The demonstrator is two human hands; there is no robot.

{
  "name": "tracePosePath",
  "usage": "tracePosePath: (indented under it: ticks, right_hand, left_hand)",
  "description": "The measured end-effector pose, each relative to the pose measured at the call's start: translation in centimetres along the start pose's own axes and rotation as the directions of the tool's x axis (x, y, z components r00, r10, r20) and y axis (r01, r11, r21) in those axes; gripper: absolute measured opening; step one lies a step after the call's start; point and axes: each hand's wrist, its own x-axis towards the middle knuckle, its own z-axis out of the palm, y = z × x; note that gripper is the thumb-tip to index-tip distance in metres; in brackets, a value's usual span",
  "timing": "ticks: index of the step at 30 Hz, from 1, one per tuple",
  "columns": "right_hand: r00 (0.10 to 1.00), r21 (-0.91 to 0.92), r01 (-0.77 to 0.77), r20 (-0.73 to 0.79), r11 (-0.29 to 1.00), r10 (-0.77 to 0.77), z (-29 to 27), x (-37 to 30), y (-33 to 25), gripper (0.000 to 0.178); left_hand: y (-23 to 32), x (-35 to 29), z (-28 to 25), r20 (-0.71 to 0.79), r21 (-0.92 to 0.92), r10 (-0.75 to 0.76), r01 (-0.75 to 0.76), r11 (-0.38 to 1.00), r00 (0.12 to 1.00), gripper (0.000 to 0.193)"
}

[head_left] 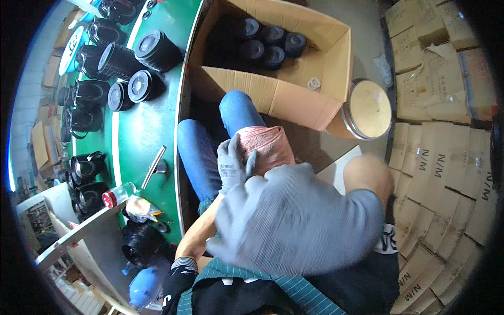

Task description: The person sits on the floor and repeatedly picks up black cylindrical containers and circular lids from a green table. They place each lid onto a container, press it down, and set the assembled unit aside. The process is repeated for multiple units.

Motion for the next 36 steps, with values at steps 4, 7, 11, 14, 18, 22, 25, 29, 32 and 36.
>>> tracePosePath:
  ticks: [4,7,11,14,18,22,25,29,32,36]
  right_hand:
    - [0.983,0.184,-0.153,-0.069,0.971,0.168,-2.0,2.4,-0.8,0.021]
    - [0.972,0.08,-0.216,-0.072,0.973,0.222,-0.1,3.8,-0.2,0.019]
    - [0.986,-0.375,-0.165,-0.087,0.912,0.143,0.5,5.6,2.6,0.028]
    - [0.988,-0.114,0.113,0.116,0.987,-0.1,0.1,7.1,14.1,0.037]
    - [0.895,0.573,-0.406,0.093,0.712,0.435,15.9,3.5,42.8,0.045]
    - [0.046,0.726,-0.527,0.544,-0.442,0.838,31.1,-2.1,59.5,0.108]
    - [-0.054,0.739,-0.231,0.64,-0.633,0.767,38.4,-2.3,63.5,0.126]
    - [0.014,0.812,-0.061,0.583,-0.581,0.813,41.1,1.5,65.2,0.123]
    - [0.122,0.882,0.046,0.46,-0.468,0.879,42.4,2.4,66.3,0.116]
    - [0.153,0.825,0.244,0.486,-0.51,0.86,44.6,-0.6,68.9,0.079]
  left_hand:
    - [2.7,2.2,-2.5,-0.066,0.142,0.226,-0.215,0.966,0.972,0.079]
    - [4.2,4.2,-2.9,-0.022,0.229,0.284,-0.272,0.935,0.959,0.078]
    - [4.1,6.6,-0.8,0.044,0.221,0.266,-0.269,0.937,0.963,0.072]
    - [1.5,5.7,2.1,-0.118,0.355,0.426,-0.362,0.862,0.897,0.068]
    - [3.0,6.4,-0.5,0.051,0.167,0.195,-0.201,0.965,0.979,0.064]
    - [2.2,5.4,-1.3,0.064,0.14,0.183,-0.191,0.972,0.981,0.059]
    - [2.0,4.8,-1.9,0.051,0.156,0.129,-0.135,0.979,0.99,0.055]
    - [0.1,1.8,-2.4,-0.014,0.16,-0.007,0.009,0.987,1.0,0.048]
    - [-1.6,-0.3,-2.5,-0.029,0.158,-0.088,0.092,0.983,0.996,0.05]
    - [-4.3,-3.8,-2.6,0.001,0.085,-0.196,0.195,0.977,0.981,0.052]
